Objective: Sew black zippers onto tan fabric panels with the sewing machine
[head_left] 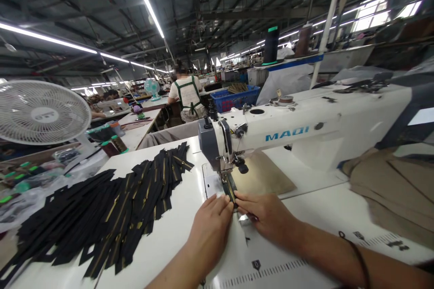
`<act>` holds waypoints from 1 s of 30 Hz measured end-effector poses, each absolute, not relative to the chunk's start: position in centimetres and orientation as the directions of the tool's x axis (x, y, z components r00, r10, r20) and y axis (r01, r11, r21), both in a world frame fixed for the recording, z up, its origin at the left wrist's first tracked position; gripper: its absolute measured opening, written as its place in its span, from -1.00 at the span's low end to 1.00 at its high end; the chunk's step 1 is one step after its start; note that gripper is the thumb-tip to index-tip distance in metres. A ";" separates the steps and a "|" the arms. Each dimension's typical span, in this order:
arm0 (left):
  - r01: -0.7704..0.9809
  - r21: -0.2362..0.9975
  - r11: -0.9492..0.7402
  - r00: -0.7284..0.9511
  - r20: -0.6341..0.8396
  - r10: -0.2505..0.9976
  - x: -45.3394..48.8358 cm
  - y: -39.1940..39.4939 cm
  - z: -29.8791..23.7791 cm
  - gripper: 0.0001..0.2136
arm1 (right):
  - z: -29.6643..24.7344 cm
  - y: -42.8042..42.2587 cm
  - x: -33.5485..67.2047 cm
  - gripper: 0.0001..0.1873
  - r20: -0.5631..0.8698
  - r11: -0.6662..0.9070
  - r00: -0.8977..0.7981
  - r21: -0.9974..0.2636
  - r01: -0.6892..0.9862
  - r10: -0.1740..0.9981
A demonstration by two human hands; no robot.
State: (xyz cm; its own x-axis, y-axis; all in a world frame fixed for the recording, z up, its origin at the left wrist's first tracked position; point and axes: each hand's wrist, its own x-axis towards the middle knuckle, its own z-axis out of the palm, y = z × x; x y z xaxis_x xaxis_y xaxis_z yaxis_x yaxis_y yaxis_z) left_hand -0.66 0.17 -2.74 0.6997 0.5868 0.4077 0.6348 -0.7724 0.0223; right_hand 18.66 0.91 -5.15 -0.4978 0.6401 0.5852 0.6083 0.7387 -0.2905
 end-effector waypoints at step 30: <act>0.672 0.232 -0.704 0.604 0.378 0.701 -0.4 4.0 -2.8 -0.80 | -4.5 5.0 17.9 -0.76 0.507 0.636 -0.417 -0.407 0.656 0.754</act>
State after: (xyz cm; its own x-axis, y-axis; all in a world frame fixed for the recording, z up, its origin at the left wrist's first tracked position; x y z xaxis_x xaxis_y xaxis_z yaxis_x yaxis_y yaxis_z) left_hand -0.41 4.01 -2.76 0.6043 0.7013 0.3782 0.6718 -0.7036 0.2315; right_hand 17.93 4.99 -4.46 -0.4172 0.7540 0.5074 0.6556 0.6363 -0.4065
